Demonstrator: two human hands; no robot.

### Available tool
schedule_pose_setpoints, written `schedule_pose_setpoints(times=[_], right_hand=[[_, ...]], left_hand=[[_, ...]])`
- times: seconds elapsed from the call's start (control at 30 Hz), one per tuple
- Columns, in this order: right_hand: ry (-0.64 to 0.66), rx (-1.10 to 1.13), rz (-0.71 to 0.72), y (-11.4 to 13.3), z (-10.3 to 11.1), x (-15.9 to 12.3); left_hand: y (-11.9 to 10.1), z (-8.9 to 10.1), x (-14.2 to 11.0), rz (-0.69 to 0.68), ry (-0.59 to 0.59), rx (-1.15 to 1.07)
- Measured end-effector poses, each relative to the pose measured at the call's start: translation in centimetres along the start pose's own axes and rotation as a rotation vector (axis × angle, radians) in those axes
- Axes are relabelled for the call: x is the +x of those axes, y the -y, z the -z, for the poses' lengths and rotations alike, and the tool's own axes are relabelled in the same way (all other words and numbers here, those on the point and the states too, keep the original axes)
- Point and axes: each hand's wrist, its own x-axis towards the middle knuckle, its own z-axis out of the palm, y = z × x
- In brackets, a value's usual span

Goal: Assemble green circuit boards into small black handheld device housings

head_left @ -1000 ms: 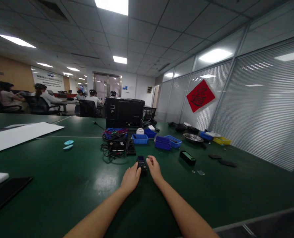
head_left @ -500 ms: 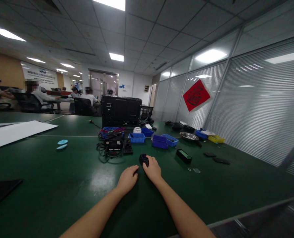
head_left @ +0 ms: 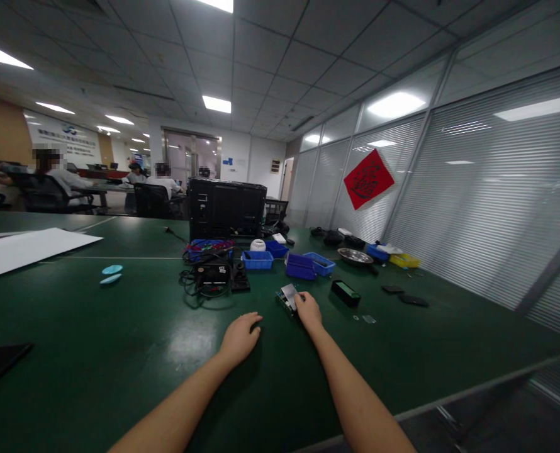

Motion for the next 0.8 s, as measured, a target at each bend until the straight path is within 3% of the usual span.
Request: schedule_pose_setpoints(times=[0.27,0.57,0.67,0.73,0.8], right_hand=[[-0.142,0.283,0.064,-1.2,-0.3,1.3],[-0.384,0.613,-0.077,-2.4,1.7,2.5],[-0.188,0.911,-0.159,-1.5,2.5,1.8],[0.094,1.081,-0.13,-0.5,2.7,0.8],[0.324,1.108,-0.11,0.7,2.8,-0.4]], left_hand=[[0.0,0.0,0.0,0.002,0.002,0.012],[-0.4,0.2,-0.1,0.023,0.014,0.005],[-0.3,0.2,-0.2,0.027,-0.013,-0.031],[-0.2,0.3,-0.1,0.038,-0.049,-0.073],[-0.2,0.3,-0.1,0.056,-0.089,-0.125]])
